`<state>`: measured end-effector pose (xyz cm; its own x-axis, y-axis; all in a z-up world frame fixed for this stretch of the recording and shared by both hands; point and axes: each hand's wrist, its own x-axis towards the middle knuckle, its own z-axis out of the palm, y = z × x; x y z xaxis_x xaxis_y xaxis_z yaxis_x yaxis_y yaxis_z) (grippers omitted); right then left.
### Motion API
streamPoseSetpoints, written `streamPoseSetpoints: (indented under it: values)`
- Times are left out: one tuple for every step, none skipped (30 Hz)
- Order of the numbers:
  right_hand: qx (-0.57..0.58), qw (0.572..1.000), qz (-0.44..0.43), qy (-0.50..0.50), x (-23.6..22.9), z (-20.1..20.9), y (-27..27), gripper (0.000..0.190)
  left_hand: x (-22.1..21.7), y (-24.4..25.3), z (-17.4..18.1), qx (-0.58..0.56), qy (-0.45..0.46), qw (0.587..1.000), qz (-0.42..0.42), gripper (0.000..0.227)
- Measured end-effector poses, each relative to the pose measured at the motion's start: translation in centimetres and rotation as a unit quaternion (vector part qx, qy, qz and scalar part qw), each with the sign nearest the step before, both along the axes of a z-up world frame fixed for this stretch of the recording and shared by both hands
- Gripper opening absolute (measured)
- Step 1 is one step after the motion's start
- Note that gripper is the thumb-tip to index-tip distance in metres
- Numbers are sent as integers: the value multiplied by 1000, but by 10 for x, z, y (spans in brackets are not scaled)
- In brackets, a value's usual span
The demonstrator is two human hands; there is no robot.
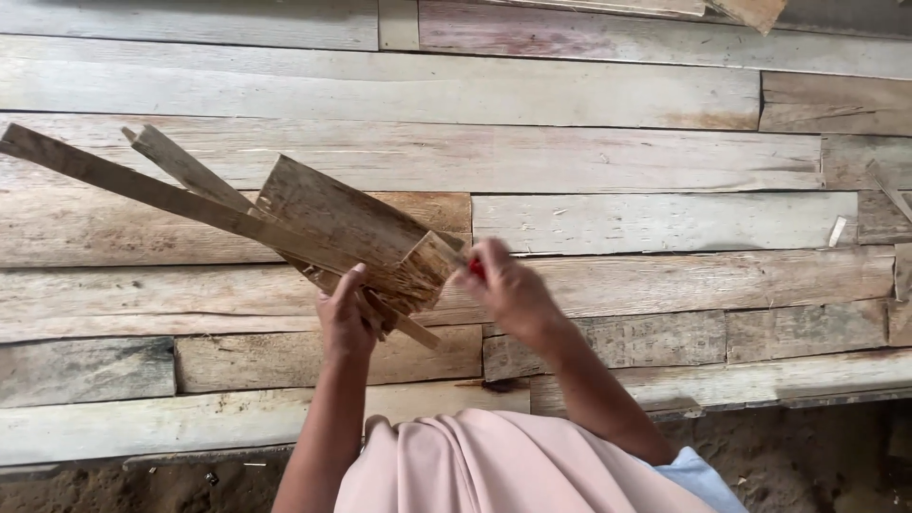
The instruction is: Peeling thin strips of wood from a plank using a utility knife
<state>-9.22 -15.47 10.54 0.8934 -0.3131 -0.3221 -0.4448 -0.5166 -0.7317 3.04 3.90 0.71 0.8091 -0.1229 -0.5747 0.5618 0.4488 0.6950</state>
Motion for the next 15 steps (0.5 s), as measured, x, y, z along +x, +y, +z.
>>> streamPoseSetpoints:
  values:
    - [-58, 996, -45, 56, -2, -8, -14, 25, 8, -1, -1, -16, -4, 1000, 0, 17]
    - [-116, 983, -89, 112, -4, -17, -29, 26, 17, -2, -2, -32, -8, 999, -1, 16]
    - [-113, 983, -92, 116, -4, -26, -39, 26, 21, -7, 13, -30, -4, 1000, -4, 16]
    - [-170, 970, -95, 149, -5, -36, -48, 22, 24, -11, 28, -58, 20, 998, -2, 13]
    - [-224, 953, -95, 182, -5, -46, -56, 20, 28, -15, 43, -85, 44, 995, 1, 10]
    - [-221, 953, -95, 187, -8, -59, -59, 20, 36, -18, 18, -81, 48, 996, 0, 10]
    - [-238, 947, -91, 198, -10, -72, -62, 21, 42, -21, -7, -117, 50, 992, 0, 8]
    - [-255, 940, -87, 209, -13, -85, -64, 23, 49, -23, -32, -154, 52, 987, 0, 8]
    - [-251, 940, -87, 213, -14, -91, -64, 23, 52, -30, -45, -150, 55, 987, -1, 8]
    - [-264, 937, -83, 213, -15, -96, -64, 23, 55, -36, -58, -173, 63, 983, -10, 10]
    - [-278, 933, -78, 213, -15, -101, -65, 23, 59, -43, -71, -197, 69, 978, -20, 12]
    - [-275, 934, -78, 216, -15, -106, -67, 23, 61, -51, -66, -193, 72, 978, -20, 12]
    - [-276, 934, -81, 212, -15, -111, -68, 22, 63, -57, -61, -188, 67, 980, -15, 6]
    - [-278, 934, -84, 207, -15, -116, -68, 21, 65, -64, -57, -183, 62, 981, -10, 7]
    - [-274, 935, -84, 210, -14, -121, -69, 21, 68, -66, -58, -179, 64, 982, -10, 7]
